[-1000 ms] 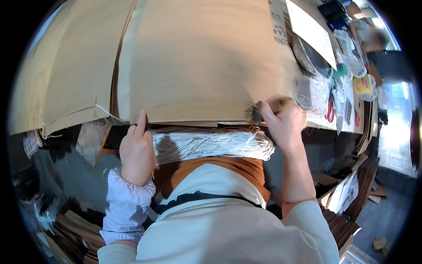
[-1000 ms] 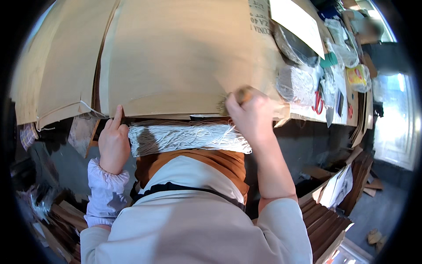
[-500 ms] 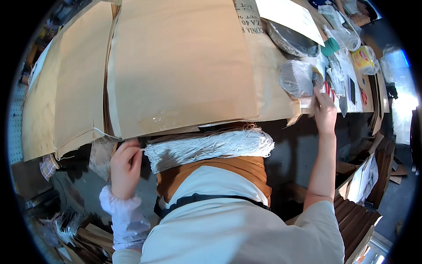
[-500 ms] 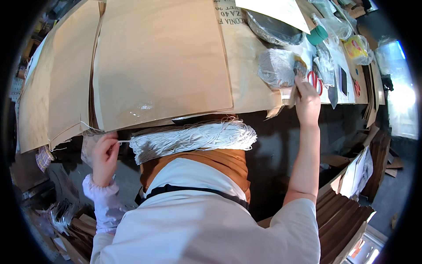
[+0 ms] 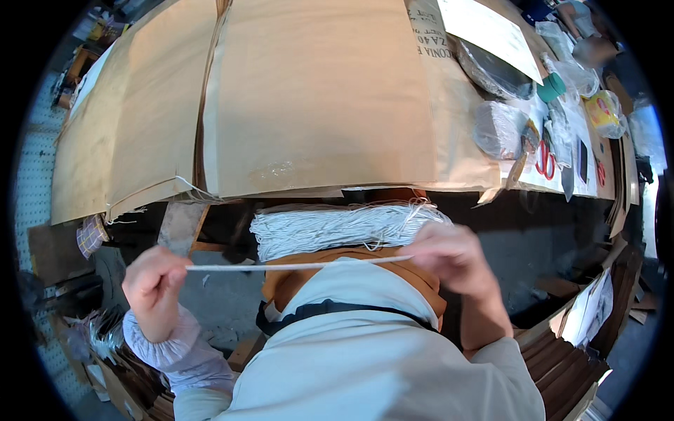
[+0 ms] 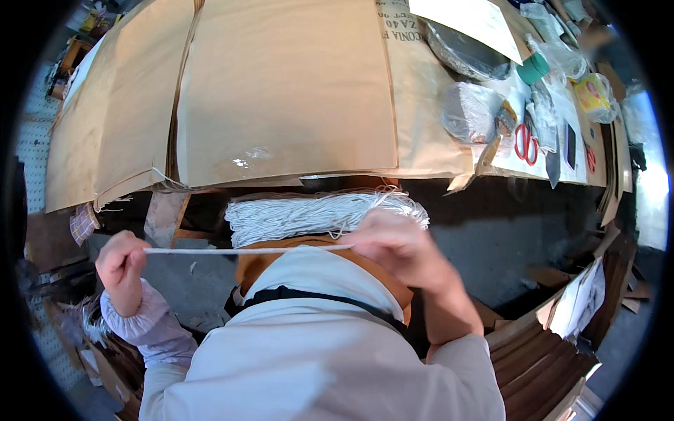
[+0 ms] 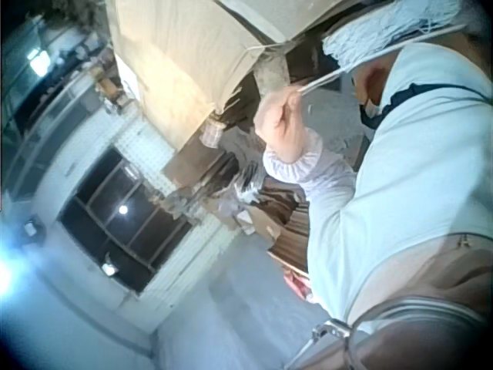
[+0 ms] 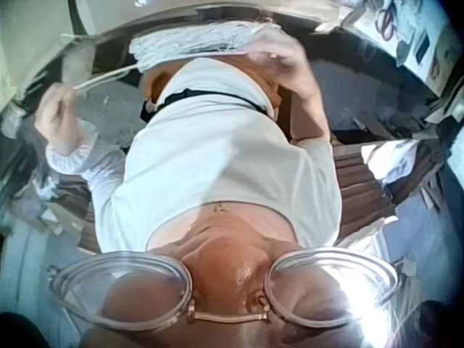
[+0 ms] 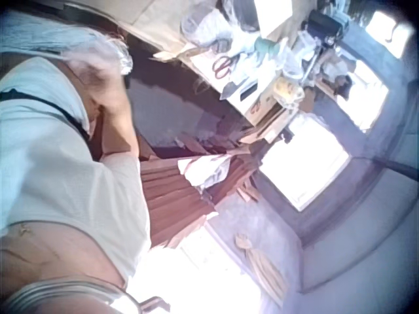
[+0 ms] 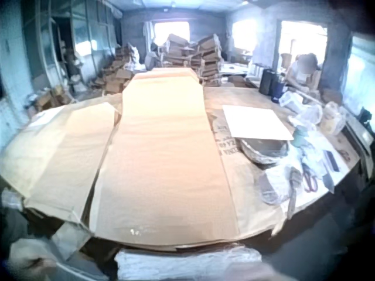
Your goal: The person applies glue to the edges of a large cardboard sheet using a brush, then presses a white string along the glued edge to secure it. The process is repeated multiple times across different sections of the cardboard.
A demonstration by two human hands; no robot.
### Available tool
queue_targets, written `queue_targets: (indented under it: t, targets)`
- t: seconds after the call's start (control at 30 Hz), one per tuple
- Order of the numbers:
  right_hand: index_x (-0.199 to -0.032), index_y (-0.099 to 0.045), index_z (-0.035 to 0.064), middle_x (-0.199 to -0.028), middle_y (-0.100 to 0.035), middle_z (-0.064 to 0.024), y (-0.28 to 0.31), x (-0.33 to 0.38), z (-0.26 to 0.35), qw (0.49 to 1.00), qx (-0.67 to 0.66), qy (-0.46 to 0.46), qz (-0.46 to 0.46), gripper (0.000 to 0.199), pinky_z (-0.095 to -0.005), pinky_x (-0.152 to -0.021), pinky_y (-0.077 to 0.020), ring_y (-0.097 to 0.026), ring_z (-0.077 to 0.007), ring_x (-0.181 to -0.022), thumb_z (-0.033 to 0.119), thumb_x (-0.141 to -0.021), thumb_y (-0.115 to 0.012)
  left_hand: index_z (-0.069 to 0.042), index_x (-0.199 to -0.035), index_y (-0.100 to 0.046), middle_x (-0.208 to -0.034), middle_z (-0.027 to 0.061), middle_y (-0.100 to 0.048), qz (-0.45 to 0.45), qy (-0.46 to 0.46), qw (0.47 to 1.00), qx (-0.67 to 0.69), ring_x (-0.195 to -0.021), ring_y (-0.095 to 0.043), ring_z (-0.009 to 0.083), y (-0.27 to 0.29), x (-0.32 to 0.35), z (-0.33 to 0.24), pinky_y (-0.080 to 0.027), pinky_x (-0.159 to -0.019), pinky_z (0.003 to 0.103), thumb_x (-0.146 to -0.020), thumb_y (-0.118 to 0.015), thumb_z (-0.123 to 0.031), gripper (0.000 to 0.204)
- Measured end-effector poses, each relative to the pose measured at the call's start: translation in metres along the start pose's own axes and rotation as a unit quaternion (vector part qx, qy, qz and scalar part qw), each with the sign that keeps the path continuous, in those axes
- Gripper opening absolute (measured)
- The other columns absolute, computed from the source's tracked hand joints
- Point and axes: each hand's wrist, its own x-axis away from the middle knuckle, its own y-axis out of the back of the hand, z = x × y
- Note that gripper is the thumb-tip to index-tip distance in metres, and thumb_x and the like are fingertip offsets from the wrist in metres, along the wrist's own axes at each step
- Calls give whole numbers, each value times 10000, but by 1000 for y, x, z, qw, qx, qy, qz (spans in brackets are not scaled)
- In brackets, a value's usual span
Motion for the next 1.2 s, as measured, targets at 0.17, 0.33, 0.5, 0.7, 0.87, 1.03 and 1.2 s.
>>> queue_targets:
  t: [0.17,0.33,0.5,0.7,0.87,1.03,1.2]
  targets:
    - [-819,-669,-19,-729,-615,-22,53,-24,11,971,124,-85,-184,27,-213,-615,-416,-531,-82,-669,-29,-795,-665,30,-838,-635,-713,71,-601,-58,30,997,-35,-625,-537,170,-33,-31,62,-424,-582,261,-803,-622,48,41]
    - [-807,-672,5,-709,-613,-31,56,-65,-75,943,216,-167,-190,69,-223,-591,-443,-556,-90,-659,48,-759,-699,36,-836,-656,-691,85,-588,-16,127,989,76,-640,-552,154,-97,-50,136,-431,-594,259,-801,-674,-21,70]
    - [-769,-649,30,-681,-539,-48,45,-62,-101,921,305,-79,-227,64,-233,-579,-455,-539,-147,-621,38,-726,-695,8,-817,-627,-801,92,-570,-74,102,991,-52,-785,-568,239,-112,-47,137,-444,-693,330,-745,-713,-54,128]
    - [-727,-517,75,-662,-436,50,58,-61,-77,954,-65,-234,-177,191,-183,-517,-351,-434,-40,-601,-29,-718,-678,-59,-858,-587,-962,89,-560,-104,-131,922,-348,-947,-525,312,-114,-49,104,-411,-812,397,-752,-693,-61,150]
    - [-725,-456,70,-648,-445,15,40,-60,-95,952,141,-173,-211,265,-208,-516,-346,-452,-80,-596,-45,-678,-690,-28,-915,-619,-953,116,-588,-74,-107,965,-227,-898,-572,309,-124,-38,121,-459,-738,381,-743,-640,16,178]
    - [-879,-609,13,-925,-602,-102,11,-69,-88,871,347,98,-334,210,-334,-636,-494,-603,-253,-733,-13,-691,-700,5,-1056,-620,-967,132,-589,21,-143,982,-124,-890,-578,319,-116,-45,126,-487,-749,370,-715,-586,90,354]
    - [-795,-685,7,-779,-642,-88,24,-80,-84,926,341,59,-151,80,-335,-635,-494,-615,-250,-730,-2,-718,-707,21,-1033,-643,-964,131,-599,140,-38,989,25,-874,-597,281,-89,-65,116,-481,-768,328,-719,-680,-6,318]
